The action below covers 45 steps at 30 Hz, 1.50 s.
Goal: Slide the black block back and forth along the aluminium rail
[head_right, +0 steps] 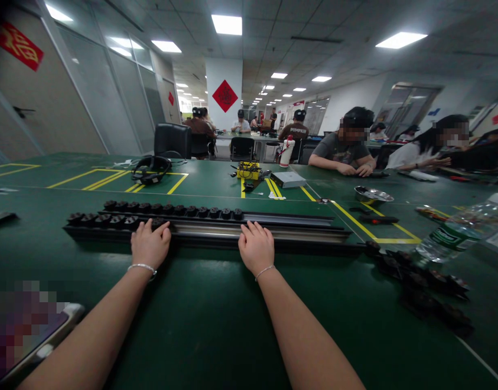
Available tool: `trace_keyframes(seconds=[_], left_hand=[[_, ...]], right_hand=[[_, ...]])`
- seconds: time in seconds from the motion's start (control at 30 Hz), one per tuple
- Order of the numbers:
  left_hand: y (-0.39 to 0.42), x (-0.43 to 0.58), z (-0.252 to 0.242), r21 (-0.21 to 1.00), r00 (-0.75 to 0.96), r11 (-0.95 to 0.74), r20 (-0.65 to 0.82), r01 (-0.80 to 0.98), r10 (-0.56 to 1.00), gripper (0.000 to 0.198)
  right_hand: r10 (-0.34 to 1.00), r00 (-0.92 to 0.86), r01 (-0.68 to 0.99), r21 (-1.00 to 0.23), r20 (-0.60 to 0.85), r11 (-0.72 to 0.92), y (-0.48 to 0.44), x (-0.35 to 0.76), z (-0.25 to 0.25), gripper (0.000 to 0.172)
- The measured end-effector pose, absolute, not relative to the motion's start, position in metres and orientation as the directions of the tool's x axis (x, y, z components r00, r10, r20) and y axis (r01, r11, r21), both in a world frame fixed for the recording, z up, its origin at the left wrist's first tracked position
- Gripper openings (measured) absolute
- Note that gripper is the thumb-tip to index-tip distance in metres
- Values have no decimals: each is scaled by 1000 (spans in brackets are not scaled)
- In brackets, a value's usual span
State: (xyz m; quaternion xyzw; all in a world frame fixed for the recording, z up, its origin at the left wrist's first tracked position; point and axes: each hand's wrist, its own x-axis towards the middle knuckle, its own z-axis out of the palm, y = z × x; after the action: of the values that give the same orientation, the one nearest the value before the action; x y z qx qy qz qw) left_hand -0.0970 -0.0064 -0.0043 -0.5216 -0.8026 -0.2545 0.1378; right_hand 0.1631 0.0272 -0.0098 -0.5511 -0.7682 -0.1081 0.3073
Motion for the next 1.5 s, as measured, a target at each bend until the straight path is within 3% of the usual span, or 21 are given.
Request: trace_keyframes(seconds=[1.5], left_hand=[[-10,-97,9,269,-475,398,369,877,799,35]], right_hand=[[785,-198,901,-206,587,381,25,164,-9,36]])
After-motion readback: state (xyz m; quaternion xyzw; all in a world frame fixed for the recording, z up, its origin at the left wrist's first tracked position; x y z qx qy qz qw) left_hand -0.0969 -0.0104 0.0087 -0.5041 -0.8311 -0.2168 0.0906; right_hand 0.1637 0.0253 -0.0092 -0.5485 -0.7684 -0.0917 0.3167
